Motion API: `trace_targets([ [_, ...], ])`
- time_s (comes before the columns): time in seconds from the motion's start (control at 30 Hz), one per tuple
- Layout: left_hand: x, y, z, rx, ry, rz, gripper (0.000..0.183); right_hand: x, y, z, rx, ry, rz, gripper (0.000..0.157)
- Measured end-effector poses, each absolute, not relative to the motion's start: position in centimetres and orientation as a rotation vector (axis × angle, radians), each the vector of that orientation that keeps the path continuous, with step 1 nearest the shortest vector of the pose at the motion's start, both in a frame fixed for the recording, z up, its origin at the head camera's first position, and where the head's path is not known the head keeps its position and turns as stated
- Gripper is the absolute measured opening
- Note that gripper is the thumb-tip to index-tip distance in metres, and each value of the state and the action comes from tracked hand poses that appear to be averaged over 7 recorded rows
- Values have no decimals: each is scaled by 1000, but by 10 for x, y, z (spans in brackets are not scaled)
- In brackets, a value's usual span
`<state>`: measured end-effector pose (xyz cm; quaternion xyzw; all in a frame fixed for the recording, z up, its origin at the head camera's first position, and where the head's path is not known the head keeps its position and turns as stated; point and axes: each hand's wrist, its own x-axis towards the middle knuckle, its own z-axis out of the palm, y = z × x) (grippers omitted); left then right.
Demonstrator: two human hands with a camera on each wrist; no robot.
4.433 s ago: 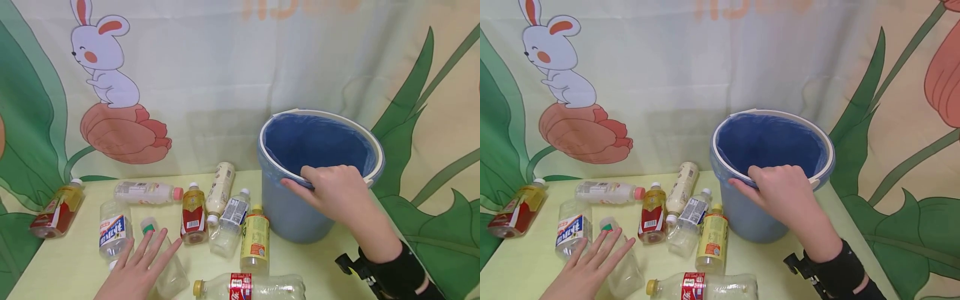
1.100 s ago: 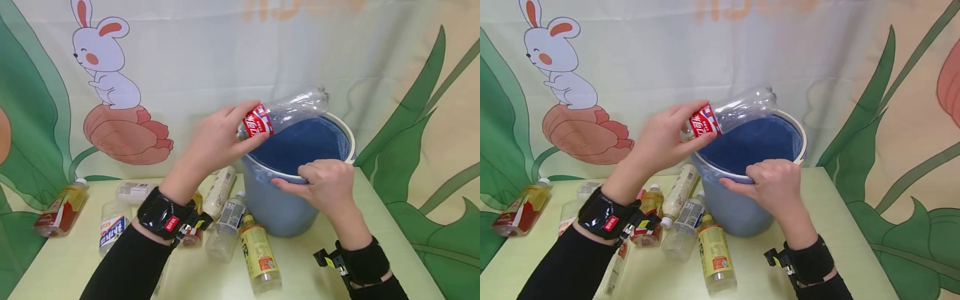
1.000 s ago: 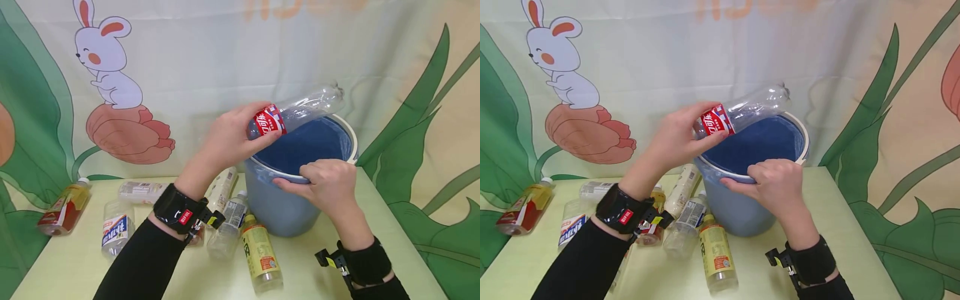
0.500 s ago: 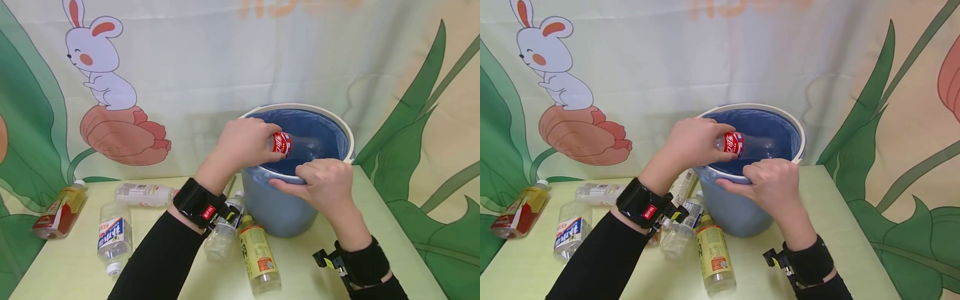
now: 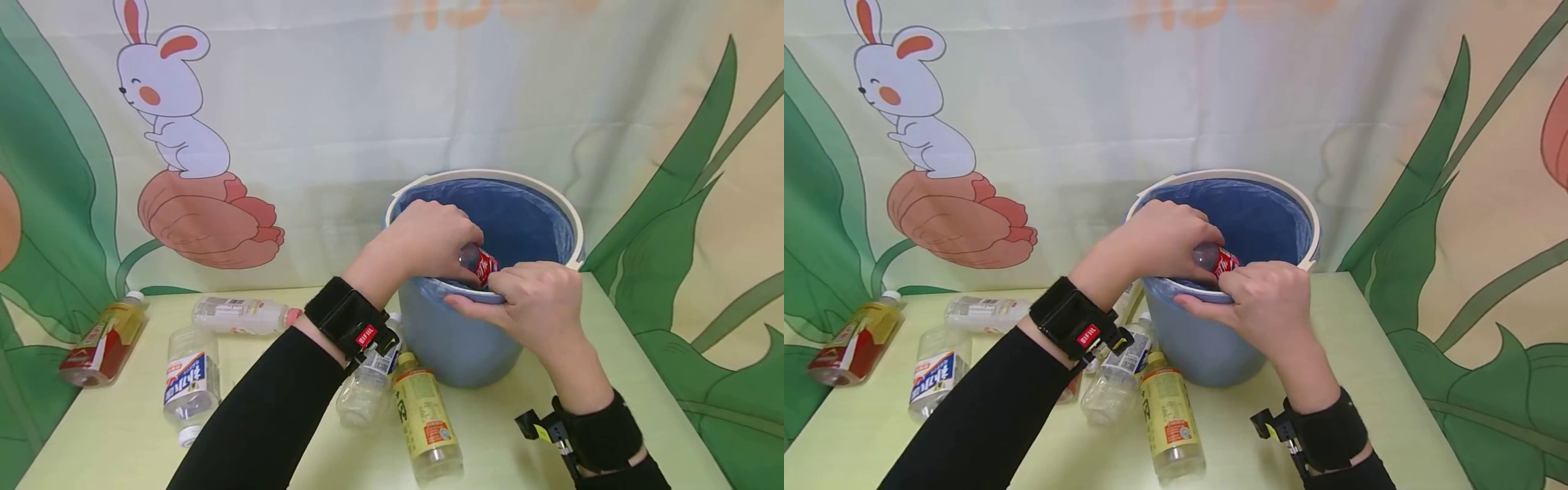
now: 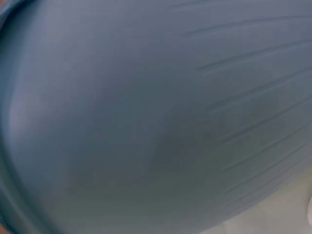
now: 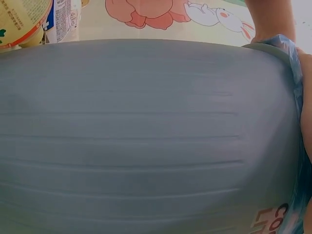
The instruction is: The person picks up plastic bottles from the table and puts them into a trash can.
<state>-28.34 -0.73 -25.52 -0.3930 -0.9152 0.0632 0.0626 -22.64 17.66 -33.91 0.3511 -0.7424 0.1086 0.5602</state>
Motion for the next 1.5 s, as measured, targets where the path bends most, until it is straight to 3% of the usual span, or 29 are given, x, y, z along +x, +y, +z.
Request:
trace_targets([
  [0.1,-286,-9,-257,-1185,-2758,119,46,-227,176,-339,833,-1749,268,80],
  [0.33,-289,-13,-259,-1159,-2735,-34,53,-228,177,-340,823,-1749,250,81],
  [0.63,-287,-17,-262,-1101,-2593,-172,40,-230,178,-340,811,-1739,248,81],
  [1.07,-259,-38,-279,-710,-2044,-282,25,-227,176,-336,827,-1742,256,80],
  [1.3,-243,-67,-292,-737,-2115,-523,49,-228,176,-336,844,-1739,265,81],
  [1.5,-230,-96,-302,-742,-2230,-601,53,-229,179,-336,846,-1734,270,80],
])
